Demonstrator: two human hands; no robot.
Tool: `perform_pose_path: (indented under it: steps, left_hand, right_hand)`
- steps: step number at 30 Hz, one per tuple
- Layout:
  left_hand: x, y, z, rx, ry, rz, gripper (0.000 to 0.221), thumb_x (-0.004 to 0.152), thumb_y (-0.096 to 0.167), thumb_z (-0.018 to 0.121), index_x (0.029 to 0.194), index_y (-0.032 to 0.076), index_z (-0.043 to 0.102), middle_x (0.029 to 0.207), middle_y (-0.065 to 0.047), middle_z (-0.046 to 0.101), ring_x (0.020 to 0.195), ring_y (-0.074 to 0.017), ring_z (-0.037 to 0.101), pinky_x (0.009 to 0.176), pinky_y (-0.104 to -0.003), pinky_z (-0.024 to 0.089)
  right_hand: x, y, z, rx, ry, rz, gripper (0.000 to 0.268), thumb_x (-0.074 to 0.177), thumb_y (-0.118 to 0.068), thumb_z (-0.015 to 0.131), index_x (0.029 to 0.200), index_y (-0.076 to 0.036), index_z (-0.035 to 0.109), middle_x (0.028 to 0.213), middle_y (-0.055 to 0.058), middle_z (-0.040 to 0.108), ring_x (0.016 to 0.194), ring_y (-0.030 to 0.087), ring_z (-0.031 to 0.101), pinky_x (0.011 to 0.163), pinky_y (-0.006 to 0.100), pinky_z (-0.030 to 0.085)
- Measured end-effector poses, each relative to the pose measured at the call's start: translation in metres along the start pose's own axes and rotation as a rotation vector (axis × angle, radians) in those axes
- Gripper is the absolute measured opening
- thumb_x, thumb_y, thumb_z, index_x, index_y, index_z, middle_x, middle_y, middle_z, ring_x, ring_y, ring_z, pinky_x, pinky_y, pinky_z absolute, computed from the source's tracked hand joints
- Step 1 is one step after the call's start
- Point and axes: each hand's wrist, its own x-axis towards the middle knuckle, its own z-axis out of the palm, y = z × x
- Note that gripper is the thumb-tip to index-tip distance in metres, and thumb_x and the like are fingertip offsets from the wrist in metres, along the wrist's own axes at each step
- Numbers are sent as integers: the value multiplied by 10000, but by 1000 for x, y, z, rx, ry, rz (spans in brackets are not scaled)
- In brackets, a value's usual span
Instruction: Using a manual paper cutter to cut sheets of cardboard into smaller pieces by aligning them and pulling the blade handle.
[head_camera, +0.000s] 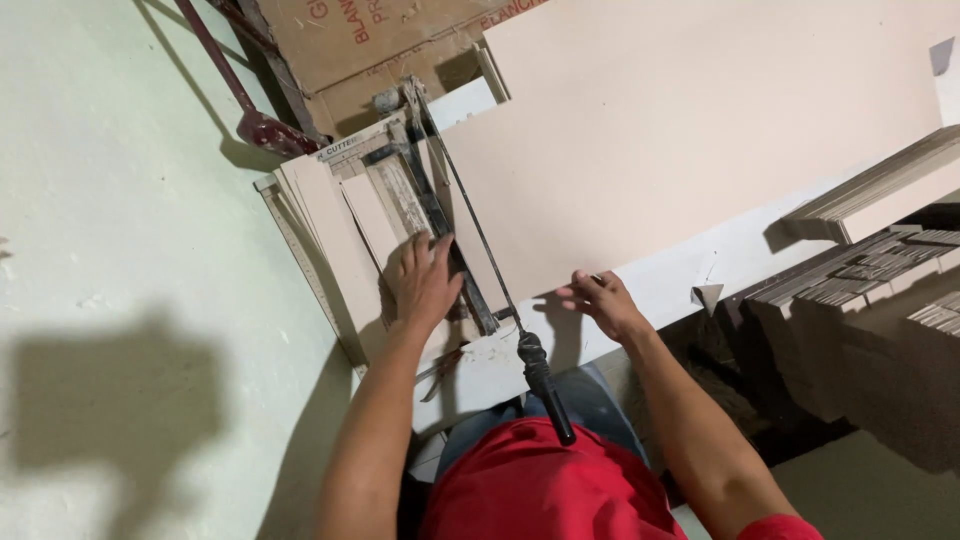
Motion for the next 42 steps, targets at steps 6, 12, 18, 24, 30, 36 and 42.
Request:
perform_pose_path:
  steps: [6,12,18,24,30,36,42]
  left_hand:
    - [22,32,3,-107,-82,-70,1063,872,413,787,1649,133,118,1651,-329,77,1538,-493,47,1214,-667,59]
    - [43,44,27,141,-174,-261,1181,815,397,846,1643,106,55,1650,-318,-142,1541,-469,-103,1145,-765,-15]
    - [58,30,49,88,-138,-222,1296,767,382,887,1634,101,-34,1641,-347,-131,1531,-503,-97,1117,-801,-16]
    - [52,27,48,-13,-157,-221,1267,784,266,881,1637,130,-45,1632,-339,-187,1533,-483,-146,1120,-785,-72]
    - [55,28,48,-2,-96,-173,1239,767,271,885,1639,114,19,1627,-371,-113,1527,-508,-107,1126,-776,-55]
    - [70,25,71,32,-52,-225,1275,757,298,901,1635,136,-9,1635,-359,-132,1535,-497,-107,1139,-765,-63]
    - [54,27,60,-6,-84,-205,1255,755,248,896,1645,134,20,1643,-345,-116,1538,-491,-106,1131,-772,-63]
  right_hand:
    - [17,7,-1,-34,41,43,298,1019,-268,686,1080,-18,537,949,136,714,977,300,744,826,494,651]
    - [-18,-18,33,-819,-17,144,507,1037,-520,574,953,-49,742,757,153,765,633,262,762,559,391,636]
    - [-171,-43,125,-1458,-268,-80,1071,871,-791,544,1617,-138,139,917,260,764,864,411,778,791,533,638]
    - [-72,112,58,-1559,14,-429,733,936,-276,562,1579,-131,241,862,235,741,698,464,733,633,571,571]
    - [-54,125,52,-1564,112,-637,741,880,-259,633,1538,-124,319,744,173,711,572,396,710,524,516,568]
    - [-50,124,47,-1515,93,-458,684,924,-347,587,1526,-213,291,861,186,756,715,444,746,670,576,575]
    - [-54,130,47,-1543,94,-457,673,915,-364,585,1516,-201,330,780,174,741,670,437,738,657,575,586]
